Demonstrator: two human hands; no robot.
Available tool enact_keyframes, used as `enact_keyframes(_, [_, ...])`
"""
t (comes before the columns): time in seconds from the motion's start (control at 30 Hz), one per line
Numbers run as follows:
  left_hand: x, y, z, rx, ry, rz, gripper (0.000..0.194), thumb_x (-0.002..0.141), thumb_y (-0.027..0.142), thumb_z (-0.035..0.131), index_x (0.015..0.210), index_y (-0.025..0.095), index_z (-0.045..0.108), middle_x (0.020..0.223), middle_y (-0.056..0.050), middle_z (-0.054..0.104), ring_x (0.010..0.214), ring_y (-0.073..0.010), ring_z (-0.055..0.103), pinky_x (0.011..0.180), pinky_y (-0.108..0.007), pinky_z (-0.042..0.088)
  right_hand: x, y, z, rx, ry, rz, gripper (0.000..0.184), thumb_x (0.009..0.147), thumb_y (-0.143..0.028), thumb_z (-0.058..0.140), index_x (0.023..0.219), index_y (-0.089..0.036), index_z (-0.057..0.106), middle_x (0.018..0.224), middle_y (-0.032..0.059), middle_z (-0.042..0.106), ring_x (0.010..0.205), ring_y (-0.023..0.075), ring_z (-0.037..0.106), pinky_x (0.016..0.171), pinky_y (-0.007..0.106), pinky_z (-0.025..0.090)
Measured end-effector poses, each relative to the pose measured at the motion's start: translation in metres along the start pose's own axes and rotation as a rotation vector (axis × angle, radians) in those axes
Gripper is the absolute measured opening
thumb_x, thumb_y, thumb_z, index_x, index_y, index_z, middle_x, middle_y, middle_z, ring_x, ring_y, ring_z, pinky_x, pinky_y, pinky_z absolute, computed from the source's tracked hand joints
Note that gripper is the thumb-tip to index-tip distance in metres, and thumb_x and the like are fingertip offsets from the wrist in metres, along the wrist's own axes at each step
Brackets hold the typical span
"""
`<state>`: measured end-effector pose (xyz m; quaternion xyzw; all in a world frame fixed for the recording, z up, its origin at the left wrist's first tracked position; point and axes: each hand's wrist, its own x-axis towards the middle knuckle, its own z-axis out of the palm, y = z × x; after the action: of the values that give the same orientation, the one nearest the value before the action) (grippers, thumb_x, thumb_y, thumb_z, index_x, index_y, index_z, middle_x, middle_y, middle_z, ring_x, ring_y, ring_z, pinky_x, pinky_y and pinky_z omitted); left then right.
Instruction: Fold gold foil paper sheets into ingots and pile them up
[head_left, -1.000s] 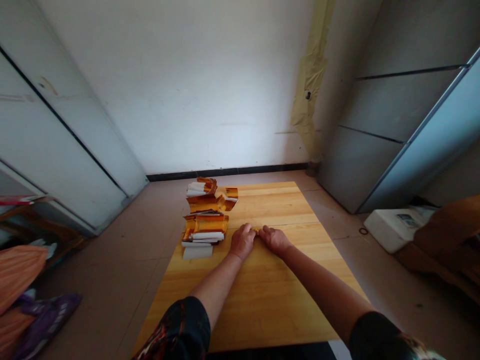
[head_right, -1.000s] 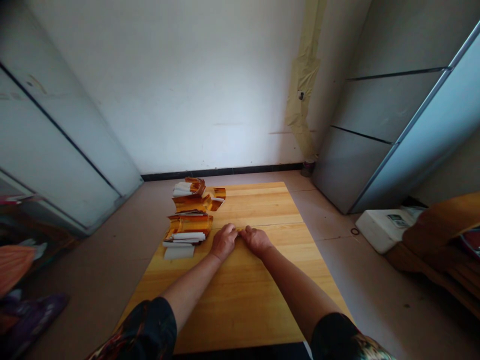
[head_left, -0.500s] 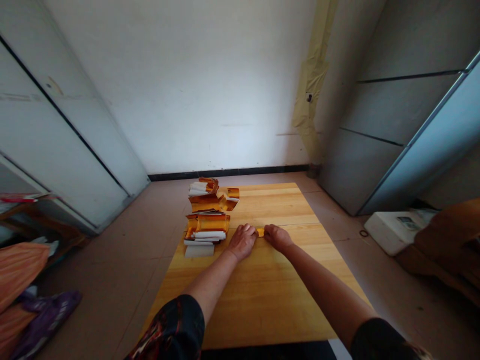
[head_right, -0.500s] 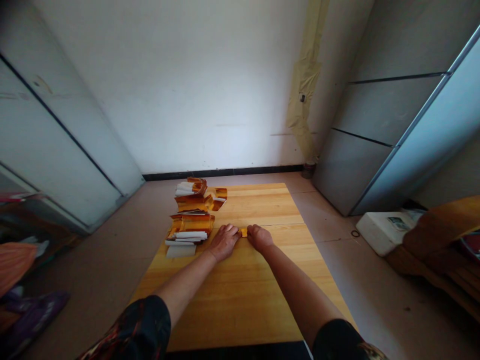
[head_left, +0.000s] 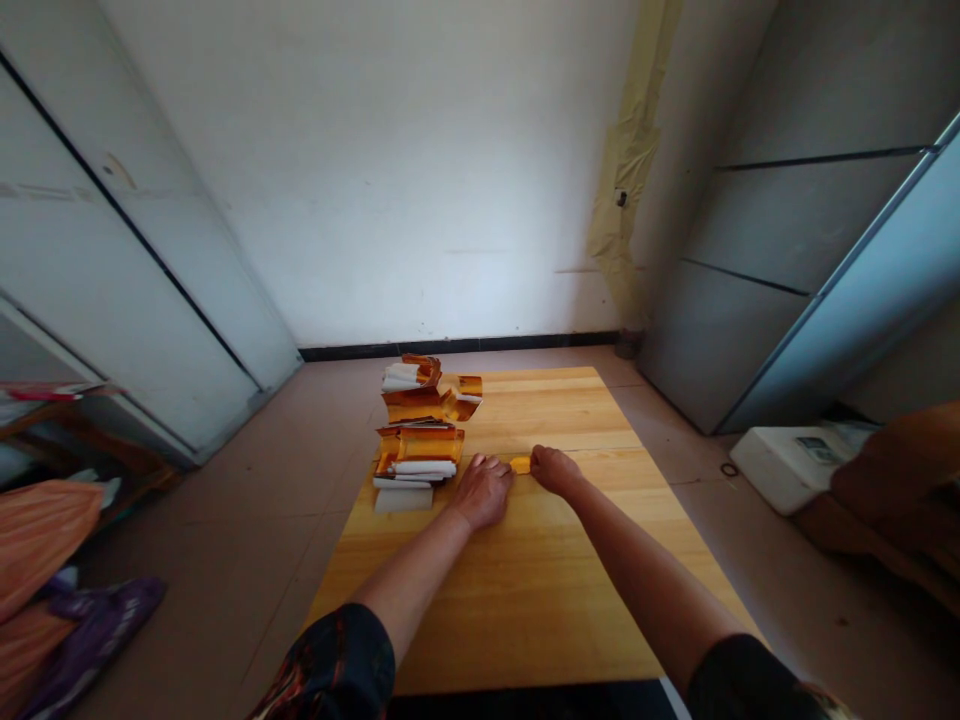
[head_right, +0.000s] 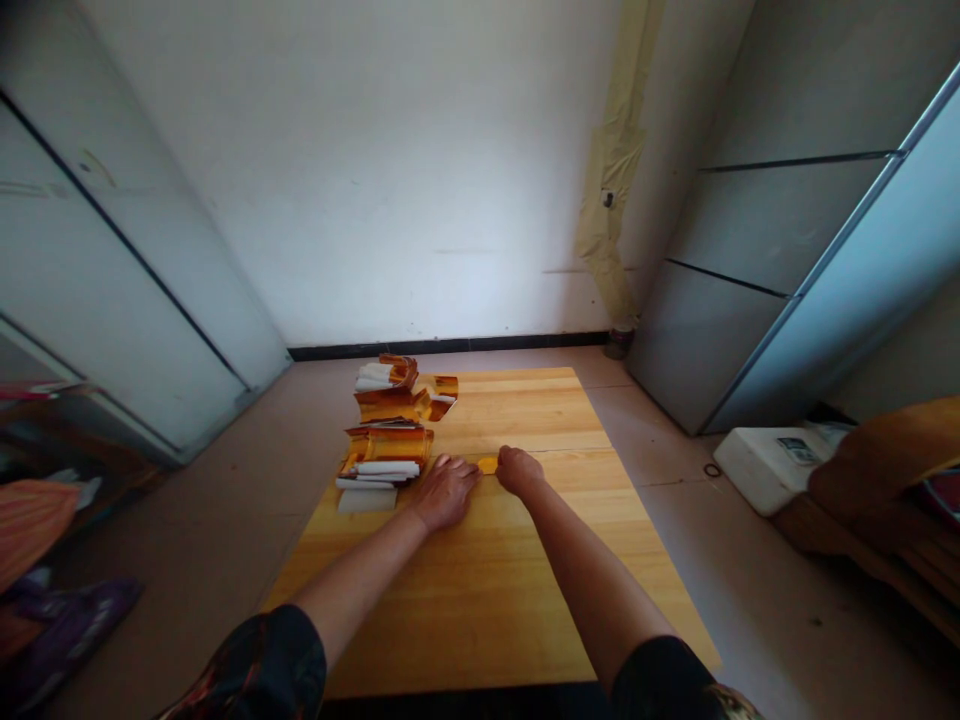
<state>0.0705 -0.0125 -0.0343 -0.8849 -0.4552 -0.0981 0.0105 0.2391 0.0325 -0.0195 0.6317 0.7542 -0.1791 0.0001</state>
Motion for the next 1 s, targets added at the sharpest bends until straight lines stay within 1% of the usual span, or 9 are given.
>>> enact_keyframes(0.07, [-0.002,0.001,0.000,0.000,0.008,-0.022,0.030,0.077,0.011,0.050,0.103,0.020,0.061,0.099,-0.006,0.065,0.096,-0.0229,0.054,0.085,-0.039,0.035,-0.001,-0.003,0.001,0.004,0.003,0.019,0.019,0.084,-0.028,0.048,0.099,-0.020,0.059,0.102,0.0097,0.066,0.093,0.0193,0.061,0.069,0.026,0.040])
enact_keyframes(0.17, [-0.004,0.004,0.001,-0.006,0.009,-0.059,0.035,0.076,0.011,0.050,0.108,0.022,0.060,0.106,-0.006,0.065,0.099,-0.0227,0.053,0.086,-0.040,0.034,-0.002,-0.010,0.003,-0.002,0.025,0.077,0.029,0.081,-0.041,0.055,0.101,-0.019,0.057,0.106,0.0109,0.064,0.097,0.0217,0.061,0.072,0.028,0.043])
enact_keyframes(0.27, [-0.005,0.007,0.001,-0.018,0.004,-0.093,0.038,0.076,0.012,0.050,0.111,0.023,0.058,0.112,-0.006,0.063,0.101,-0.0224,0.052,0.086,-0.041,0.033,-0.003,-0.016,0.006,-0.017,0.049,0.136,0.037,0.080,-0.045,0.058,0.105,-0.018,0.056,0.108,0.0123,0.063,0.099,0.0228,0.061,0.074,0.029,0.044])
enact_keyframes(0.37, [-0.007,0.009,0.002,-0.024,0.022,-0.131,0.037,0.076,0.011,0.049,0.110,0.024,0.059,0.115,-0.004,0.063,0.101,-0.0224,0.051,0.085,-0.041,0.032,-0.002,-0.019,0.006,-0.005,0.043,0.160,0.037,0.078,-0.042,0.061,0.106,-0.018,0.056,0.109,0.0125,0.063,0.100,0.0225,0.061,0.076,0.030,0.045])
enact_keyframes(0.57, [-0.008,0.011,0.007,-0.026,0.062,-0.164,0.033,0.080,0.013,0.047,0.108,0.025,0.060,0.117,-0.002,0.063,0.099,-0.0221,0.050,0.082,-0.041,0.031,0.004,-0.013,-0.002,0.121,-0.023,0.208,0.027,0.071,-0.031,0.068,0.095,-0.020,0.061,0.104,0.0083,0.066,0.098,0.0210,0.061,0.073,0.027,0.045])
enact_keyframes(0.73, [-0.009,0.011,0.008,-0.024,0.068,-0.178,0.032,0.079,0.013,0.048,0.107,0.025,0.060,0.120,-0.002,0.061,0.099,-0.0219,0.049,0.081,-0.040,0.031,0.011,-0.002,0.001,0.163,-0.007,0.165,0.021,0.068,-0.022,0.067,0.088,-0.020,0.064,0.100,0.0064,0.067,0.092,0.0187,0.062,0.068,0.023,0.042])
enact_keyframes(1.0, [-0.011,0.011,0.010,-0.024,0.065,-0.189,0.034,0.080,0.014,0.049,0.111,0.025,0.060,0.121,-0.003,0.060,0.100,-0.0219,0.049,0.082,-0.040,0.032,0.019,0.013,0.006,0.182,0.015,0.124,0.013,0.065,-0.014,0.066,0.077,-0.019,0.067,0.088,0.0048,0.070,0.081,0.0154,0.062,0.060,0.019,0.038])
